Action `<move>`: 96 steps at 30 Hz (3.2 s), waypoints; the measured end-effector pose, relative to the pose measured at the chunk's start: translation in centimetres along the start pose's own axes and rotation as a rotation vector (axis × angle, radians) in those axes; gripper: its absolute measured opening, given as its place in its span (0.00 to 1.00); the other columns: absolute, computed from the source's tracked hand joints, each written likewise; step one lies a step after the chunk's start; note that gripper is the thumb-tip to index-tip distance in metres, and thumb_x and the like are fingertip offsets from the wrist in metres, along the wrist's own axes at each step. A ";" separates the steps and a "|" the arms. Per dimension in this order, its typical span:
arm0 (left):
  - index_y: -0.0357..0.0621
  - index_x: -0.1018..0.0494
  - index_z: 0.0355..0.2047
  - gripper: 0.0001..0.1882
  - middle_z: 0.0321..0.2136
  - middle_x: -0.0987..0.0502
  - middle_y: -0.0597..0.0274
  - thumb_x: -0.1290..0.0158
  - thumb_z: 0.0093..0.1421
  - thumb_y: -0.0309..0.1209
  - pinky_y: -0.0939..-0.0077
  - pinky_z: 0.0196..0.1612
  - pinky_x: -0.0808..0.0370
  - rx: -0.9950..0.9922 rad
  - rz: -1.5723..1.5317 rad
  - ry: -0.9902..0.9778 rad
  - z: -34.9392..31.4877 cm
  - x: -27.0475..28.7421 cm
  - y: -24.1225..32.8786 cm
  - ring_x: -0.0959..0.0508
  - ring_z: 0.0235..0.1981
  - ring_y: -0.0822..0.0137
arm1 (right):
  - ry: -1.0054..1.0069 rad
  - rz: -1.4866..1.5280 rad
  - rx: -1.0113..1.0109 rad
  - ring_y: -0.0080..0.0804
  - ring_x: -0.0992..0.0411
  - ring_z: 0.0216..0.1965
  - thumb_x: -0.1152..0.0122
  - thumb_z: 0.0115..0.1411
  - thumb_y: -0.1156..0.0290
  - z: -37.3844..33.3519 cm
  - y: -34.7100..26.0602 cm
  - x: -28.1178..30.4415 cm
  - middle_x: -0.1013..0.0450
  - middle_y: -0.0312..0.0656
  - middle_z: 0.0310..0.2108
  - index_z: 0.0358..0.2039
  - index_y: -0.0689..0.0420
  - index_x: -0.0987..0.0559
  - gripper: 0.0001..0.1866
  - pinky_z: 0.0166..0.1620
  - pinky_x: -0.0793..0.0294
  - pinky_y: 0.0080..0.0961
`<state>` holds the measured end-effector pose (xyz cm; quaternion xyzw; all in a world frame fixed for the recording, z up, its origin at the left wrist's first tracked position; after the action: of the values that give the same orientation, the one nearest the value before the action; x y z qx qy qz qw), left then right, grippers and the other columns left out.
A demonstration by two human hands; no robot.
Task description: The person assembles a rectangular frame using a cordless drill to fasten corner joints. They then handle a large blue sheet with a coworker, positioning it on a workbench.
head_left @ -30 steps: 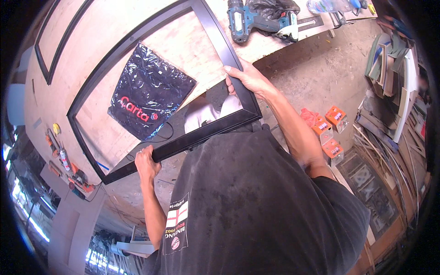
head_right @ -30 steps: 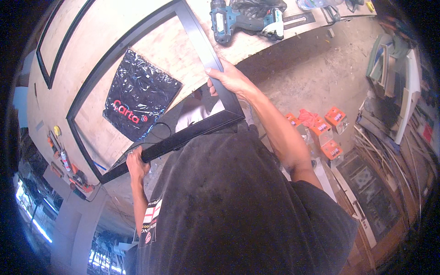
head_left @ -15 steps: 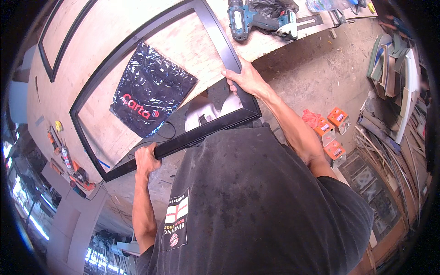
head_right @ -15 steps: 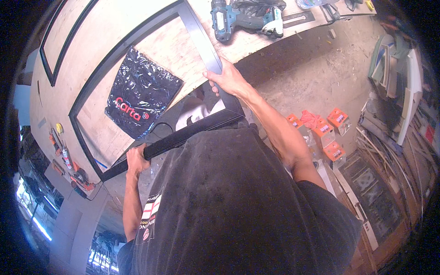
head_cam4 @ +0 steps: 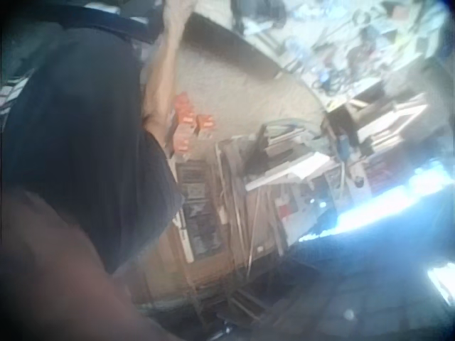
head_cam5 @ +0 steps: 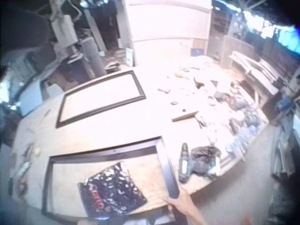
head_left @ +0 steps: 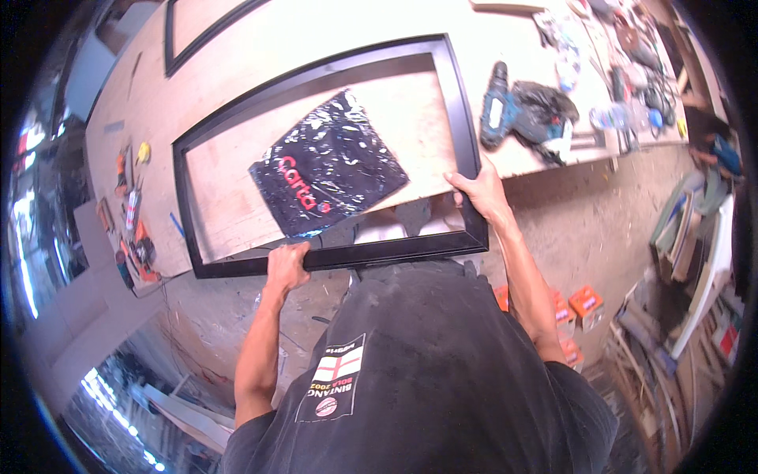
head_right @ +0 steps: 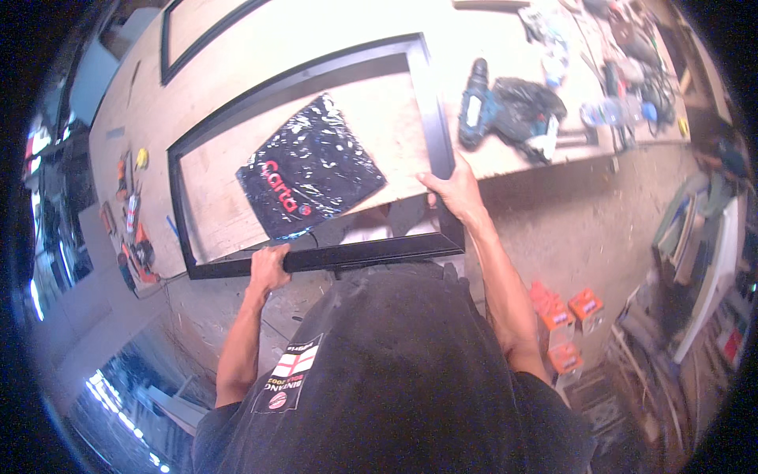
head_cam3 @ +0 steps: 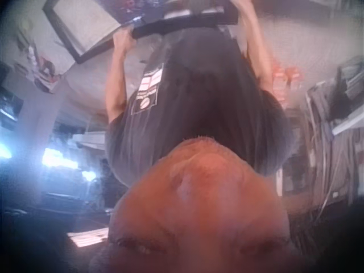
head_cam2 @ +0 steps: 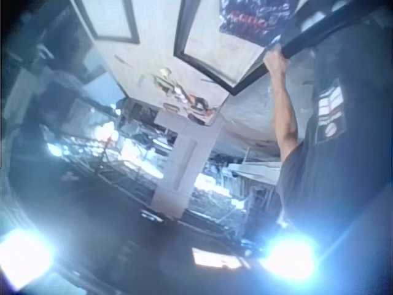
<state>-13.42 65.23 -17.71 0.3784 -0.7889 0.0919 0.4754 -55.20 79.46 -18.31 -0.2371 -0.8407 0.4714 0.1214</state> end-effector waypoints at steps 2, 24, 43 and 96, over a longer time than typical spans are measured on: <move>0.46 0.25 0.31 0.17 0.30 0.18 0.52 0.39 0.37 0.26 0.50 0.36 0.22 0.033 -0.012 0.036 0.6 -0.8 -0.3 0.18 0.35 0.44 | 0.009 -0.043 0.018 0.23 0.27 0.18 0.29 0.57 0.75 1.8 0.0 -0.4 0.26 0.37 0.26 0.43 0.64 0.26 0.17 0.22 0.28 0.23; 0.49 0.23 0.43 0.30 0.40 0.26 0.63 0.30 0.34 0.26 0.59 0.46 0.25 0.026 -0.205 0.441 0.9 -3.8 -3.6 0.19 0.42 0.59 | 0.131 -1.080 0.169 0.55 0.24 0.53 0.27 0.58 0.56 8.1 -0.6 -19.3 0.24 0.60 0.53 0.62 0.64 0.30 0.38 0.57 0.28 0.45; 0.48 0.24 0.40 0.08 0.43 0.23 0.63 0.48 0.60 0.29 0.63 0.50 0.26 -0.072 -0.245 0.695 5.2 -2.4 -1.3 0.22 0.51 0.61 | 0.221 -0.263 0.670 0.34 0.23 0.48 0.32 0.64 0.68 -0.3 -24.6 -15.4 0.24 0.47 0.52 0.60 0.64 0.26 0.26 0.49 0.21 0.29; 0.33 0.25 0.45 0.14 0.37 0.19 0.57 0.42 0.69 0.33 0.65 0.45 0.18 0.751 -2.307 0.878 -16.5 -17.2 -34.3 0.18 0.33 0.67 | 0.536 -0.315 0.727 0.34 0.21 0.46 0.36 0.68 0.70 -9.6 -17.5 -37.8 0.22 0.48 0.49 0.54 0.66 0.25 0.19 0.46 0.19 0.32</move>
<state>25.80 58.41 -30.47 0.8856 0.2878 -0.0386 0.3626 -23.65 59.38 2.40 -0.1623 -0.5861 0.6332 0.4788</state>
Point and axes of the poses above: each hand's wrist, its own z-axis towards the middle knuckle, its own x-axis out of the back of the hand, y = z × x, the point moved 5 cm from there along z, towards the middle knuckle
